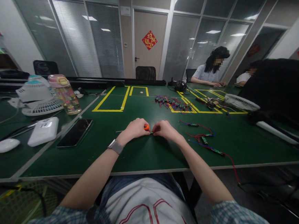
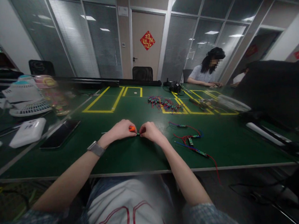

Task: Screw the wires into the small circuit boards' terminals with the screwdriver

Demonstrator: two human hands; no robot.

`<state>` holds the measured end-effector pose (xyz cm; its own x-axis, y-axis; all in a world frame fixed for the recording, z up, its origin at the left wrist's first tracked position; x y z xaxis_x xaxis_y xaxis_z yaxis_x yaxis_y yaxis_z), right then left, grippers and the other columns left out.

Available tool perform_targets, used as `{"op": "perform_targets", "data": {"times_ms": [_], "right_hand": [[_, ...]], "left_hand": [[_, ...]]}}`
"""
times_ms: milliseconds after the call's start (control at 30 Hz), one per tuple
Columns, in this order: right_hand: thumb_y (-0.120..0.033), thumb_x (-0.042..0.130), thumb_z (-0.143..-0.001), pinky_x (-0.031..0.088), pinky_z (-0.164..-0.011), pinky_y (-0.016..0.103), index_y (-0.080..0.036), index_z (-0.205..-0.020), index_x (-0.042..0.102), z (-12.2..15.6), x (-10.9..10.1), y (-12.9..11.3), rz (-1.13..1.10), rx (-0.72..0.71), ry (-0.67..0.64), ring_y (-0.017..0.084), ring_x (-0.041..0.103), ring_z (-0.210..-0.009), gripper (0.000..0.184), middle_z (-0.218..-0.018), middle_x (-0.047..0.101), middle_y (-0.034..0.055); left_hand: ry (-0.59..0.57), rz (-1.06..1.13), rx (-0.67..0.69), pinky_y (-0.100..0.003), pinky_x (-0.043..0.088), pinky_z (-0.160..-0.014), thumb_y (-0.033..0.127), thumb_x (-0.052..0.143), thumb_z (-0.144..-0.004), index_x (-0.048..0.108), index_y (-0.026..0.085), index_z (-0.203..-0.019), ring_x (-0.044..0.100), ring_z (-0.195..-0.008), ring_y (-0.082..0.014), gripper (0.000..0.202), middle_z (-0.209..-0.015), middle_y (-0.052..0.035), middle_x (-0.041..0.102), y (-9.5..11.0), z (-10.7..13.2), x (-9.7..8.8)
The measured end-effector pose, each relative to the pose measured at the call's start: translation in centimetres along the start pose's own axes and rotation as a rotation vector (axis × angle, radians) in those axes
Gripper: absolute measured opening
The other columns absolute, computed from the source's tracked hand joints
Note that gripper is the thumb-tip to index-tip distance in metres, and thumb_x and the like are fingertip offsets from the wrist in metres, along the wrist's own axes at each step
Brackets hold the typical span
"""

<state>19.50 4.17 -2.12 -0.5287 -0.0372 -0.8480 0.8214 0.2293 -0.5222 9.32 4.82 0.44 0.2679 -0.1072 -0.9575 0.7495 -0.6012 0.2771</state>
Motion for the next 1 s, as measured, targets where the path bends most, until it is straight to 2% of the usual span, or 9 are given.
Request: {"op": "perform_targets", "data": {"times_ms": [167,267,400,467,600,767,833,900,1000], "right_hand": [[-0.007,0.074,-0.071,0.048,-0.067,0.021,-0.014,-0.085,0.078,-0.2,-1.0,1.0,0.055,0.055,0.061,0.016,0.069,-0.075,0.017,-0.08,0.076,0.0064],[-0.01,0.072,-0.074,0.048,-0.072,0.024,-0.014,-0.092,0.077,0.0,-2.2,1.6,0.111,0.105,0.137,0.018,0.068,-0.081,0.02,-0.085,0.075,0.0079],[-0.016,0.069,-0.079,0.048,-0.08,0.028,-0.016,-0.111,0.072,0.9,-4.5,2.2,0.226,0.176,0.285,0.021,0.066,-0.092,0.032,-0.103,0.071,0.0102],[-0.02,0.069,-0.081,0.048,-0.082,0.03,-0.016,-0.114,0.07,1.6,-5.0,2.3,0.245,0.201,0.307,0.021,0.066,-0.093,0.033,-0.11,0.068,0.0111],[-0.024,0.067,-0.086,0.048,-0.084,0.03,-0.017,-0.113,0.07,2.9,-4.4,1.6,0.213,0.186,0.266,0.021,0.067,-0.091,0.028,-0.112,0.066,0.0104],[-0.021,0.066,-0.087,0.05,-0.084,0.03,-0.017,-0.111,0.07,5.0,-3.4,1.0,0.107,0.175,0.258,0.02,0.067,-0.092,0.024,-0.112,0.066,0.0092],[-0.019,0.065,-0.087,0.05,-0.086,0.029,-0.017,-0.111,0.07,5.8,-2.8,0.9,0.062,0.155,0.253,0.021,0.066,-0.095,0.024,-0.111,0.066,0.0087],[-0.016,0.065,-0.087,0.05,-0.087,0.029,-0.018,-0.108,0.071,6.6,-2.3,1.0,0.014,0.131,0.258,0.02,0.066,-0.098,0.022,-0.109,0.067,0.0075],[-0.015,0.065,-0.086,0.049,-0.092,0.03,-0.019,-0.105,0.072,7.6,-1.7,1.0,-0.02,0.104,0.264,0.022,0.063,-0.103,0.021,-0.108,0.067,0.0068]], "left_hand": [[0.055,-0.078,0.014,-0.029,0.049,-0.074,0.032,0.071,-0.078,0.077,0.026,-0.098,0.068,-0.091,-0.026,0.021,-0.096,-0.008,0.075,0.6,-0.5,0.6],[0.085,-0.09,0.01,-0.029,0.05,-0.077,0.031,0.067,-0.081,0.077,0.027,-0.098,0.069,-0.092,-0.0253,0.021,-0.096,-0.0081,0.075,0.6,-1.9,0.3],[0.156,-0.068,-0.065,-0.028,0.052,-0.079,0.035,0.065,-0.082,0.076,0.027,-0.099,0.069,-0.09,-0.0232,0.023,-0.1,-0.0066,0.075,-0.9,-5.6,-1.8],[0.202,-0.058,-0.121,-0.029,0.052,-0.082,0.036,0.064,-0.083,0.076,0.025,-0.101,0.069,-0.093,-0.0235,0.024,-0.102,-0.0076,0.075,-2.2,-8.1,-3.0],[0.279,-0.04,-0.269,-0.033,0.053,-0.082,0.034,0.061,-0.085,0.074,0.021,-0.105,0.069,-0.098,-0.0281,0.027,-0.103,-0.0125,0.074,-5.4,-13.2,-4.0],[0.322,-0.015,-0.432,-0.037,0.054,-0.086,0.028,0.056,-0.092,0.069,0.017,-0.111,0.067,-0.106,-0.0299,0.026,-0.108,-0.0164,0.07,-8.6,-18.1,-2.7],[0.322,-0.012,-0.472,-0.038,0.054,-0.089,0.028,0.056,-0.094,0.065,0.015,-0.114,0.065,-0.107,-0.0273,0.026,-0.113,-0.0156,0.066,-9.2,-19.6,-2.0],[0.313,-0.011,-0.498,-0.043,0.055,-0.09,0.035,0.059,-0.094,0.057,0.015,-0.123,0.062,-0.106,-0.0224,0.035,-0.123,-0.0104,0.06,-9.6,-21.1,-1.4],[0.302,-0.002,-0.52,-0.043,0.055,-0.09,0.035,0.059,-0.094,0.056,0.015,-0.124,0.062,-0.107,-0.0226,0.036,-0.124,-0.0105,0.059,-9.8,-23.2,-0.9]]}}
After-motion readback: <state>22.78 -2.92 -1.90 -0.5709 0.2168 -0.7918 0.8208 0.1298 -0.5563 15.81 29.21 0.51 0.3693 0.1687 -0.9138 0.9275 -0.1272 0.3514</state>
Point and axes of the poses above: each hand's wrist, its own z-axis away from the middle knuckle, its own x-axis out of the palm, y = z × x, the point moved 10 cm from there along -z, towards the middle knuckle
